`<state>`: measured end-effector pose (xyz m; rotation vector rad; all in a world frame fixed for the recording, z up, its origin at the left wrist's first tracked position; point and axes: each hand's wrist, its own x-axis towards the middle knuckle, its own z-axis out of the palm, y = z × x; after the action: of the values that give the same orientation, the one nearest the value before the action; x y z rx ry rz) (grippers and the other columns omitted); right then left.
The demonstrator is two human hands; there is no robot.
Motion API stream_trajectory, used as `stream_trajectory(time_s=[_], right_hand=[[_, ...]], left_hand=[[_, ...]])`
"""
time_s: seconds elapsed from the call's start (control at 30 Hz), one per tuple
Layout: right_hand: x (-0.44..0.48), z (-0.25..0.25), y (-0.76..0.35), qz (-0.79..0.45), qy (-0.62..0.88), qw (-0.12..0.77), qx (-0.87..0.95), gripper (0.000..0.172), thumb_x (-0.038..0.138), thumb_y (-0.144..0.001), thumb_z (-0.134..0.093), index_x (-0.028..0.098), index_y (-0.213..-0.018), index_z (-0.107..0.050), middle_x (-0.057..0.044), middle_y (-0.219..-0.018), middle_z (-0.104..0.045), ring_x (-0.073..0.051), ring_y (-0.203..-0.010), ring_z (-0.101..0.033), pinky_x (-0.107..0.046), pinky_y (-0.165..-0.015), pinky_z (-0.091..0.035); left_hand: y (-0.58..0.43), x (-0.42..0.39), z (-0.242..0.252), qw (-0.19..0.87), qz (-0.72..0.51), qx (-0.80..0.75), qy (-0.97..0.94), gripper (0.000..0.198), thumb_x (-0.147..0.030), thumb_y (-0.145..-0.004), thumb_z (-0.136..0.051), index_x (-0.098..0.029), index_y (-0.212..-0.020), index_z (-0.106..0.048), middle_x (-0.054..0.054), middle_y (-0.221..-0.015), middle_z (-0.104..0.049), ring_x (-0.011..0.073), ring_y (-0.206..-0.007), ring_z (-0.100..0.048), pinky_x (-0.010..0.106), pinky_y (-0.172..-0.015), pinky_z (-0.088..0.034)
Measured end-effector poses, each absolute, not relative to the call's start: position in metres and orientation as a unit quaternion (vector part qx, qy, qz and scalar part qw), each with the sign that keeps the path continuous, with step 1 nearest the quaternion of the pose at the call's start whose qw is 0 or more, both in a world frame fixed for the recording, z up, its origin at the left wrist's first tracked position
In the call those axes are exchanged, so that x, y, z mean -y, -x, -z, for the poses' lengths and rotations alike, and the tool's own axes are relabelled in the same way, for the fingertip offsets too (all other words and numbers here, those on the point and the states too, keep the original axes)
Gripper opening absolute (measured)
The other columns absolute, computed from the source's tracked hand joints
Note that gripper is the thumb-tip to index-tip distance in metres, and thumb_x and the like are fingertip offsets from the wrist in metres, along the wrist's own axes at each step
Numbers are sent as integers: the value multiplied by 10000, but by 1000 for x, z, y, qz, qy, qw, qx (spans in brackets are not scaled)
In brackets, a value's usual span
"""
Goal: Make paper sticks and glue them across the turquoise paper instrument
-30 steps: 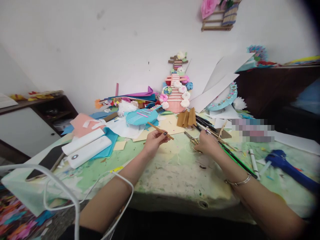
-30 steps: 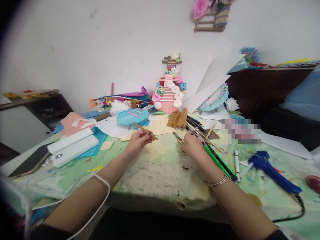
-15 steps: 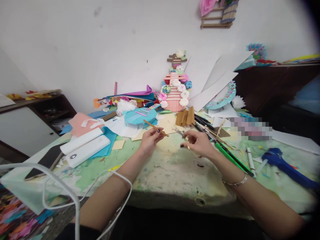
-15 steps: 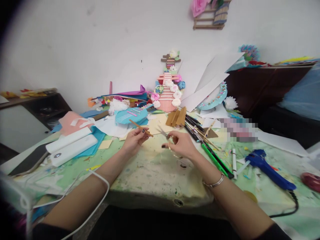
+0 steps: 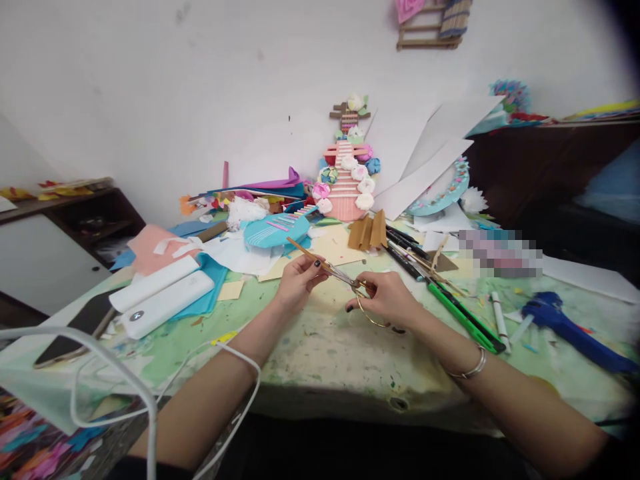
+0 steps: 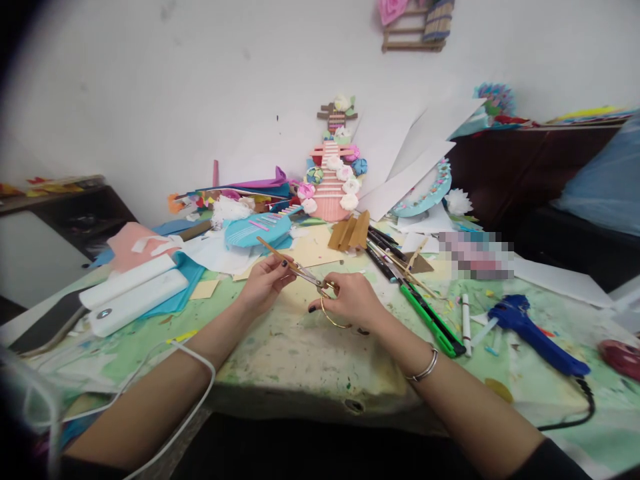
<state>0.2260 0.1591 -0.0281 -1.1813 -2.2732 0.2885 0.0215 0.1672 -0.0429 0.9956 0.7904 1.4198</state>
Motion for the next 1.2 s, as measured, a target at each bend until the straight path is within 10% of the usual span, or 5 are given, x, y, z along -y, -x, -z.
stream_trajectory(time_s=[1.2], right_hand=[[-161,38,-226,-6,419,290,860,485,646,-722,-574,168,-747,-653,-13,-574,-575,-114,-516,-456,-242,-530,-247]], left_hand=[[-25,-165,40,574,-635,-341,-390,327,-285,-556,-817,-115,-775,-643,19,-712,-683,98,-624,-631,225,-639,-516]])
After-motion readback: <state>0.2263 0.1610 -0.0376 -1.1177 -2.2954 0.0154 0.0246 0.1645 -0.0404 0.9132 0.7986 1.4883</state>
